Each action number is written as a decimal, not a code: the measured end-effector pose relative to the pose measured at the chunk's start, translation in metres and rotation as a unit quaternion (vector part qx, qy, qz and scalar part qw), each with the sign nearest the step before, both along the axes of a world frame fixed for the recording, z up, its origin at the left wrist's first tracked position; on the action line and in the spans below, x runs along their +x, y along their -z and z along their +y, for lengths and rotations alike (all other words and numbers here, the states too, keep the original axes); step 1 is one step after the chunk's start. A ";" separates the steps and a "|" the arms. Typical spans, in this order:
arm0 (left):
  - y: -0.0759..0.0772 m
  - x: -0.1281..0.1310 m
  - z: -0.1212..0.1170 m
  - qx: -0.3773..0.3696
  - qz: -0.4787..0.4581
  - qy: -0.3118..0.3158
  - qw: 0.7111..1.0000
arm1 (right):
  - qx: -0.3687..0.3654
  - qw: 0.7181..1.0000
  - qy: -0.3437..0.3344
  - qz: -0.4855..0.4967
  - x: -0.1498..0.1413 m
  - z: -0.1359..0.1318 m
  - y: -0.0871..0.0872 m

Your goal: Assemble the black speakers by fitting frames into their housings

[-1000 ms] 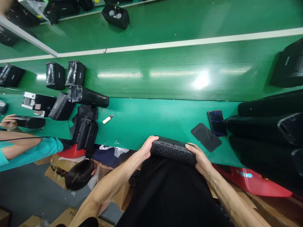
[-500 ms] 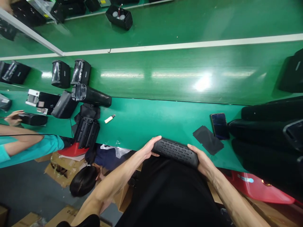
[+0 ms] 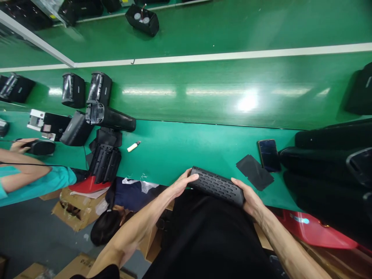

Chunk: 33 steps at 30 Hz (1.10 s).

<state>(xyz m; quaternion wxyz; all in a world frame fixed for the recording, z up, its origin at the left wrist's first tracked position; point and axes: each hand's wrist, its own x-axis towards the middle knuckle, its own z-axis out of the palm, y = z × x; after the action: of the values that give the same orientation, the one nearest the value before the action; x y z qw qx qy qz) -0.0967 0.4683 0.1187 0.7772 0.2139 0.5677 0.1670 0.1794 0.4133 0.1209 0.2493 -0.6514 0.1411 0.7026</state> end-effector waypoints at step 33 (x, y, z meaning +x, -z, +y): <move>-0.005 -0.013 0.103 0.214 0.177 -0.190 0.942 | 0.275 0.953 0.064 -0.107 0.035 0.231 -0.022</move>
<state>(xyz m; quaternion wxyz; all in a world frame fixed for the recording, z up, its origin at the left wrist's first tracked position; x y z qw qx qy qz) -0.1097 0.5709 0.1238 0.5541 0.2894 0.6770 0.3884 0.2149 0.6440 0.1429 0.4773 -0.6183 -0.0438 0.6229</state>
